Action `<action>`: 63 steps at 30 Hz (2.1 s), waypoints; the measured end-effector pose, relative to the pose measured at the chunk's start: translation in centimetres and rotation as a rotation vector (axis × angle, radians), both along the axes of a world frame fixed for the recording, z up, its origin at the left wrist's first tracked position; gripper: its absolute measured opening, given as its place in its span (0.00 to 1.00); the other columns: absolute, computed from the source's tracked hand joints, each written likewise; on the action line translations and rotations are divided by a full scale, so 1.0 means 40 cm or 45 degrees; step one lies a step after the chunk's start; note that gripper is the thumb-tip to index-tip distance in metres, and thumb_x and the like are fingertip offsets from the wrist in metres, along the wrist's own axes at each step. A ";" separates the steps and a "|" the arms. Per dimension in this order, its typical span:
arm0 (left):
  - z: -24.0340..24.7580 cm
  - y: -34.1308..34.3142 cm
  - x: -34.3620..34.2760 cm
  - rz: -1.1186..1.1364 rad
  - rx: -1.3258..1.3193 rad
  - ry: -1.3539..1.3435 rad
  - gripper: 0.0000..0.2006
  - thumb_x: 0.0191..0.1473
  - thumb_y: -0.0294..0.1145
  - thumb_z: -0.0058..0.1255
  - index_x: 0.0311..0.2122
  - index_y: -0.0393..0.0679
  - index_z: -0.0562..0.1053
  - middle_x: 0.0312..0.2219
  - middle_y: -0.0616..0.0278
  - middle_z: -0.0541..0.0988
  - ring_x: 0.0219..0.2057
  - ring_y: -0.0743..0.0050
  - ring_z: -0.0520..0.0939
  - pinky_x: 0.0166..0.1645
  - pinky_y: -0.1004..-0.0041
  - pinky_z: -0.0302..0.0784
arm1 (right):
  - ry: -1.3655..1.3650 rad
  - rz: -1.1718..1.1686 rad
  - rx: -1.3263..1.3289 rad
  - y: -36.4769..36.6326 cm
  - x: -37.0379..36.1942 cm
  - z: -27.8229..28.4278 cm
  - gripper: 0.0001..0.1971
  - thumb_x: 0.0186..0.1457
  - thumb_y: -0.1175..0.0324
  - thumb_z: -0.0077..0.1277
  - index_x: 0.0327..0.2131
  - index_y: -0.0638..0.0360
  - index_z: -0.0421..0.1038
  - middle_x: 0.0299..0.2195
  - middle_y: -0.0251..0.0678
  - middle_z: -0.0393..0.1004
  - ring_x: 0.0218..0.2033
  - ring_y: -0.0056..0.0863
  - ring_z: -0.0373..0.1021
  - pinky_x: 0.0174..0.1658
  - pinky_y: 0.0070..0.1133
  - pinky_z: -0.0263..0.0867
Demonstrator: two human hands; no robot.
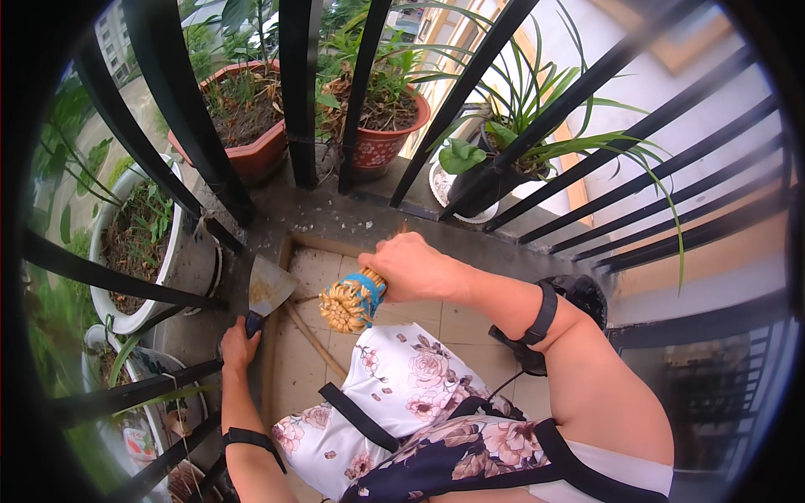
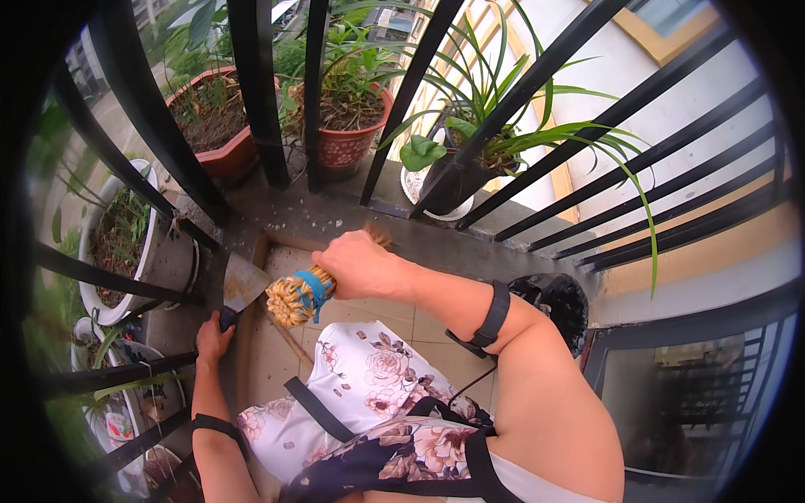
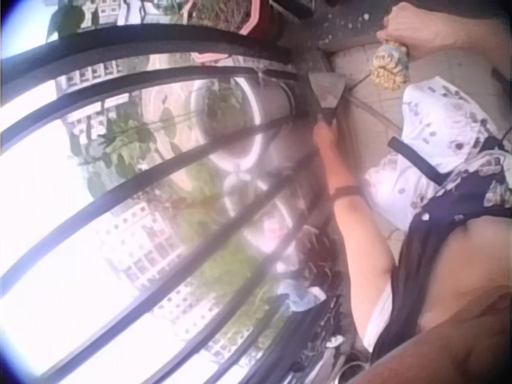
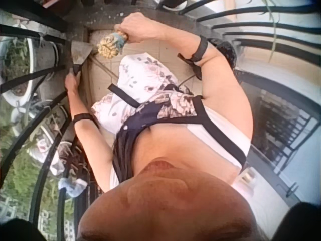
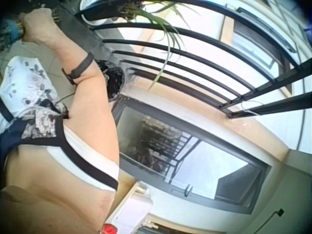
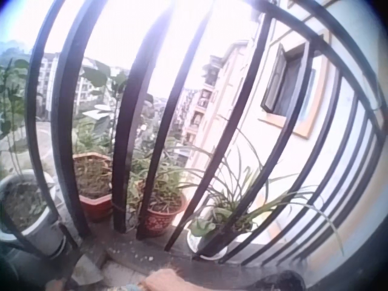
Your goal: The person walks from the living area to the balcony carrying a cloth and a small broom. They sweep debris along the balcony railing and floor, then use a dustpan to collect the swept material. The person moves several potted plants to access areas behind them while continuing to sweep.
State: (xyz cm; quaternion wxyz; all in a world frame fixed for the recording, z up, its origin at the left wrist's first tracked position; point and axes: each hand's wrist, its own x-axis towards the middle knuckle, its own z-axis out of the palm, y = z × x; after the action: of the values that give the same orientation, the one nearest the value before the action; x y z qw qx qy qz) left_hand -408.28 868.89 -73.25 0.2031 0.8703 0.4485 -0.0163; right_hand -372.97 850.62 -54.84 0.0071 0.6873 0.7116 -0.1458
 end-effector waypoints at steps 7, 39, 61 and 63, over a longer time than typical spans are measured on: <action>0.007 -0.003 0.009 -0.002 -0.021 0.028 0.20 0.43 0.38 0.60 0.37 0.39 0.67 0.26 0.39 0.77 0.32 0.37 0.77 0.37 0.48 0.72 | 0.100 -0.153 -0.036 -0.052 -0.009 0.098 0.18 0.34 0.66 0.59 0.34 0.52 0.71 0.26 0.39 0.75 0.31 0.39 0.73 0.32 0.33 0.69; -0.002 0.008 0.015 -0.095 -0.021 0.007 0.20 0.43 0.39 0.60 0.37 0.39 0.67 0.26 0.39 0.77 0.32 0.38 0.78 0.36 0.49 0.72 | 0.314 -0.805 0.849 -0.429 0.057 -0.140 0.24 0.39 0.80 0.57 0.44 0.51 0.71 0.47 0.45 0.72 0.44 0.39 0.73 0.46 0.25 0.71; -0.002 0.020 0.058 -0.100 -0.026 -0.017 0.20 0.43 0.41 0.59 0.38 0.40 0.68 0.27 0.43 0.77 0.33 0.42 0.78 0.38 0.52 0.74 | 0.956 -0.384 0.884 -0.036 0.005 0.103 0.21 0.42 0.75 0.61 0.43 0.61 0.69 0.38 0.35 0.74 0.38 0.20 0.71 0.46 0.19 0.66; -0.007 0.023 0.058 -0.078 -0.038 -0.049 0.21 0.42 0.41 0.59 0.38 0.40 0.68 0.27 0.43 0.77 0.33 0.42 0.78 0.38 0.52 0.74 | 0.877 -0.242 0.941 0.014 0.007 0.152 0.20 0.43 0.75 0.59 0.43 0.61 0.69 0.41 0.39 0.73 0.42 0.24 0.71 0.48 0.21 0.66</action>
State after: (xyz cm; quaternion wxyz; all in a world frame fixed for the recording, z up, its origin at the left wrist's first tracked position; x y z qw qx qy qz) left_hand -405.97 869.82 -73.51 0.2239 0.8806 0.4174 -0.0125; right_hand -372.69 851.19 -48.77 -0.4845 0.6177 0.6109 -0.1023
